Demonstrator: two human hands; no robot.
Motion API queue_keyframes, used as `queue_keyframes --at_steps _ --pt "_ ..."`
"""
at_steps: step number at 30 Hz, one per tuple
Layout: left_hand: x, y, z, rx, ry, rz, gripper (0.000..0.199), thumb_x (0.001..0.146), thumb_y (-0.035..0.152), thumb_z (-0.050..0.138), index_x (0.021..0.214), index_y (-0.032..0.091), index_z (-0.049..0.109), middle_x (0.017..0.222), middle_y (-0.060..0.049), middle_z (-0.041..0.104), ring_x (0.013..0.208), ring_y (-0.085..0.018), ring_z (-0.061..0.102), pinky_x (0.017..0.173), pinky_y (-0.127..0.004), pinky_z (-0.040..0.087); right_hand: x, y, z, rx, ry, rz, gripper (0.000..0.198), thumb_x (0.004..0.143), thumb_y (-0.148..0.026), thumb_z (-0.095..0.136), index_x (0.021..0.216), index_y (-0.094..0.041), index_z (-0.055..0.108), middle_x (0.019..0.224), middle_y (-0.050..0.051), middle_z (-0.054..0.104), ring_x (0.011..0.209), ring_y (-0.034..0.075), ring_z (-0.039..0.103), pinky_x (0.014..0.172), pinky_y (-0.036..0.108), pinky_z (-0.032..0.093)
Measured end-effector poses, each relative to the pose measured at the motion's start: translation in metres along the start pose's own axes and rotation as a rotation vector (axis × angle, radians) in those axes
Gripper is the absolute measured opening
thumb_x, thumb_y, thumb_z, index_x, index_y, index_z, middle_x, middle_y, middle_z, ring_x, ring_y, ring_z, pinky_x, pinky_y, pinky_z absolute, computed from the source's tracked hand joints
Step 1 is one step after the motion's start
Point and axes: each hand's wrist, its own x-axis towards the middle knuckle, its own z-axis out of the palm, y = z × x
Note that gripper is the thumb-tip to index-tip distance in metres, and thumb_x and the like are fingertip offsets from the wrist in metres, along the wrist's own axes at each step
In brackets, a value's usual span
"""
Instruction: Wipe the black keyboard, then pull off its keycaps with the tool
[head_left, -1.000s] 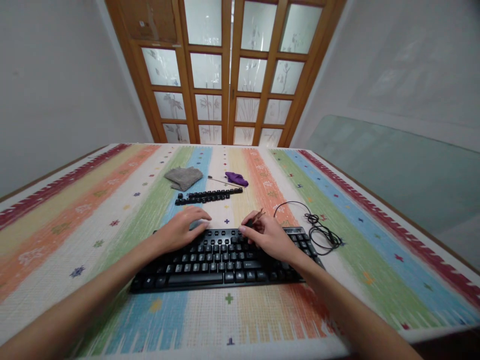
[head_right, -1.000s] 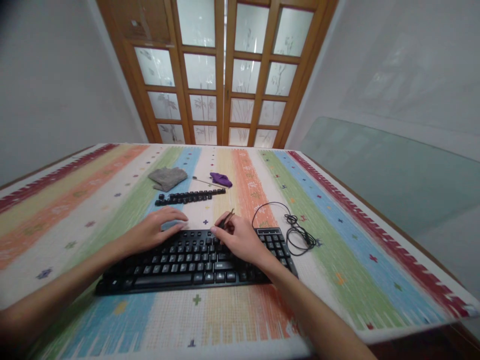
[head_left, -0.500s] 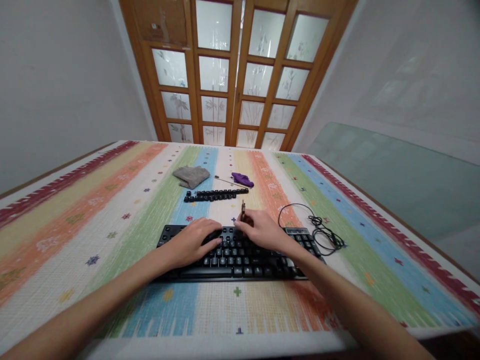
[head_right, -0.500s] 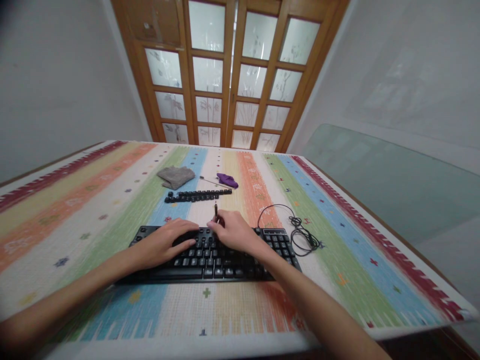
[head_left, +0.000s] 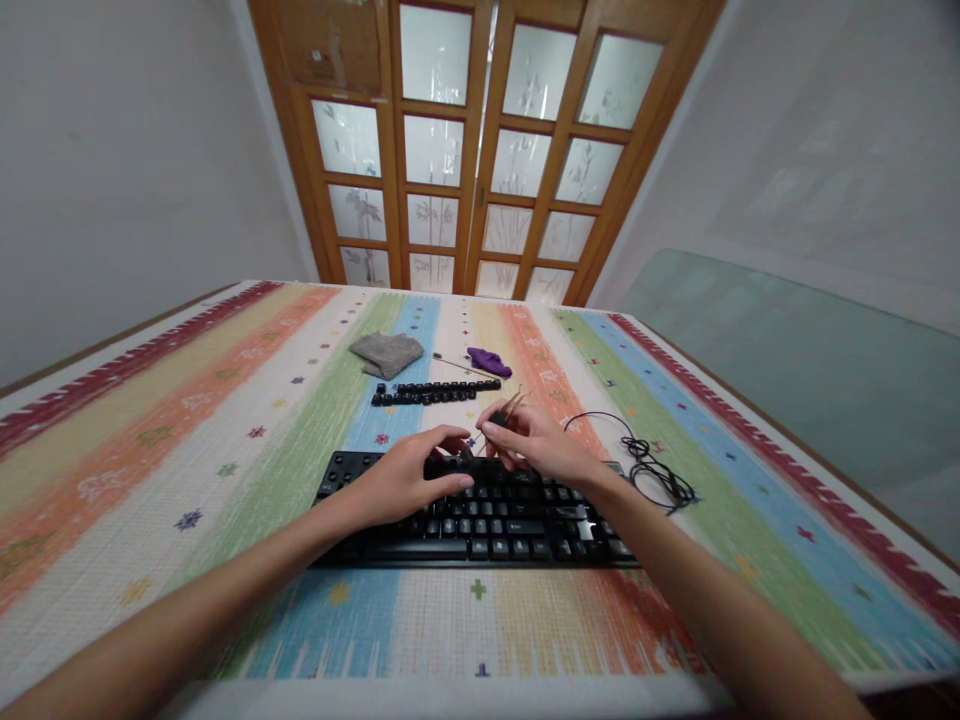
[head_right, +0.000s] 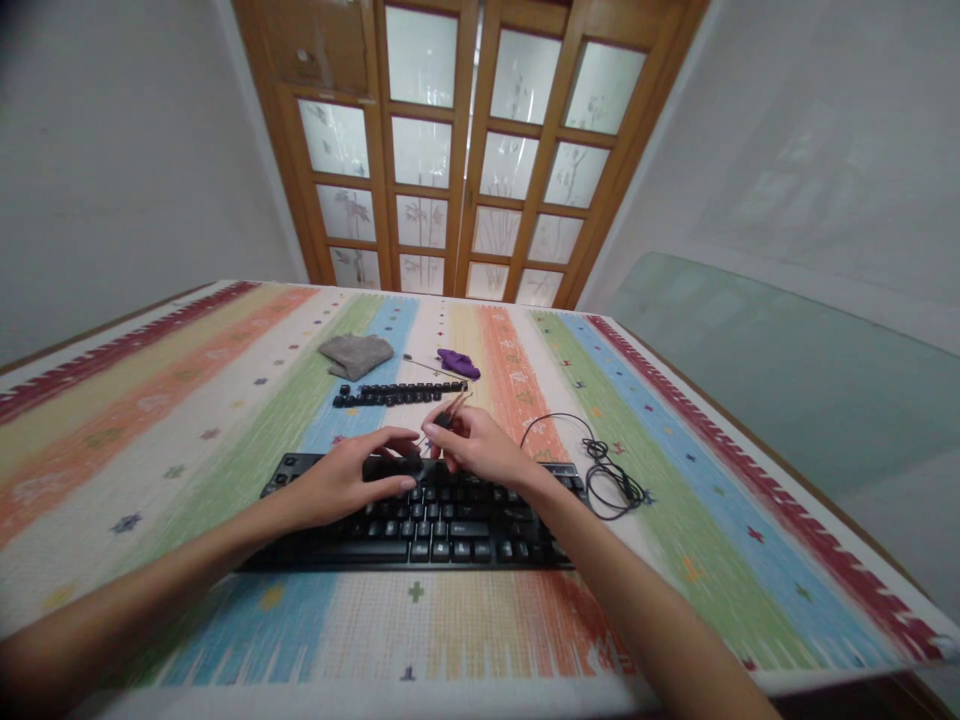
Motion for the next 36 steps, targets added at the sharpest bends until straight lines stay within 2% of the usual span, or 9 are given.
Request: queue_keyframes --at_steps 4,8,12,16,24,30,33,36 --pt "0.011 0.003 0.009 -0.227 0.026 0.004 0.038 0.083 0.027 0.073 0.118 0.019 0.061 0.106 -0.007 0.073 0.097 -0.02 0.07 0.091 -0.037 0.055 -0.008 0.0 0.001 0.023 -0.013 -0.058 0.042 0.088 -0.057 0.06 0.099 -0.017 0.056 0.072 -0.002 0.06 0.049 0.007 0.052 0.045 0.02 0.038" --pt "0.016 0.0 0.014 -0.354 0.049 -0.005 0.039 0.079 0.023 0.076 0.116 0.018 0.064 0.105 -0.008 0.075 0.097 -0.02 0.071 0.091 -0.036 0.057 -0.016 0.005 -0.001 0.013 0.049 -0.055 0.038 0.09 -0.053 0.06 0.102 -0.018 0.056 0.072 -0.002 0.06 0.05 0.007 0.052 0.046 0.02 0.04" --pt "0.021 0.001 0.014 -0.166 0.067 -0.005 0.027 0.081 0.022 0.075 0.108 0.019 0.072 0.104 -0.006 0.077 0.092 -0.02 0.074 0.086 -0.033 0.059 -0.02 0.014 -0.003 0.035 0.13 -0.045 0.035 0.09 -0.05 0.06 0.098 -0.017 0.055 0.07 -0.002 0.061 0.048 0.008 0.052 0.045 0.021 0.039" --pt "0.028 0.002 0.016 0.046 0.13 0.087 0.016 0.083 0.024 0.074 0.098 0.021 0.078 0.097 -0.004 0.079 0.086 -0.021 0.075 0.081 -0.032 0.059 -0.021 0.023 -0.003 0.037 0.223 -0.04 0.033 0.09 -0.049 0.059 0.097 -0.017 0.054 0.07 -0.001 0.062 0.047 0.009 0.051 0.044 0.022 0.039" --pt "0.053 0.001 0.021 0.117 0.182 0.145 0.008 0.08 0.02 0.077 0.087 0.021 0.08 0.085 -0.002 0.08 0.075 -0.019 0.075 0.071 -0.028 0.058 -0.022 0.031 -0.004 -0.074 0.424 -0.058 0.029 0.093 -0.044 0.056 0.098 -0.015 0.059 0.072 0.001 0.063 0.05 0.011 0.055 0.05 0.024 0.044" --pt "0.073 0.007 0.016 0.036 0.249 0.115 0.012 0.079 0.025 0.076 0.089 0.018 0.08 0.088 -0.004 0.08 0.076 -0.019 0.075 0.074 -0.027 0.059 -0.021 0.037 -0.006 0.065 0.657 -0.083 0.04 0.088 -0.053 0.061 0.098 -0.014 0.059 0.068 0.0 0.061 0.05 0.012 0.055 0.044 0.023 0.04" --pt "0.087 0.0 0.012 0.066 0.293 0.101 0.017 0.081 0.028 0.073 0.094 0.017 0.077 0.09 -0.005 0.079 0.076 -0.018 0.074 0.075 -0.027 0.059 -0.023 0.036 -0.009 0.085 0.698 -0.106 0.041 0.086 -0.053 0.063 0.096 -0.014 0.06 0.068 0.001 0.061 0.051 0.011 0.055 0.043 0.023 0.039" --pt "0.104 -0.018 0.01 0.231 0.233 0.138 0.016 0.081 0.022 0.069 0.095 0.017 0.075 0.091 -0.004 0.078 0.079 -0.018 0.073 0.079 -0.029 0.058 -0.025 0.034 -0.01 0.075 0.684 -0.117 0.039 0.087 -0.053 0.063 0.096 -0.015 0.06 0.069 0.001 0.062 0.051 0.011 0.055 0.043 0.023 0.039"
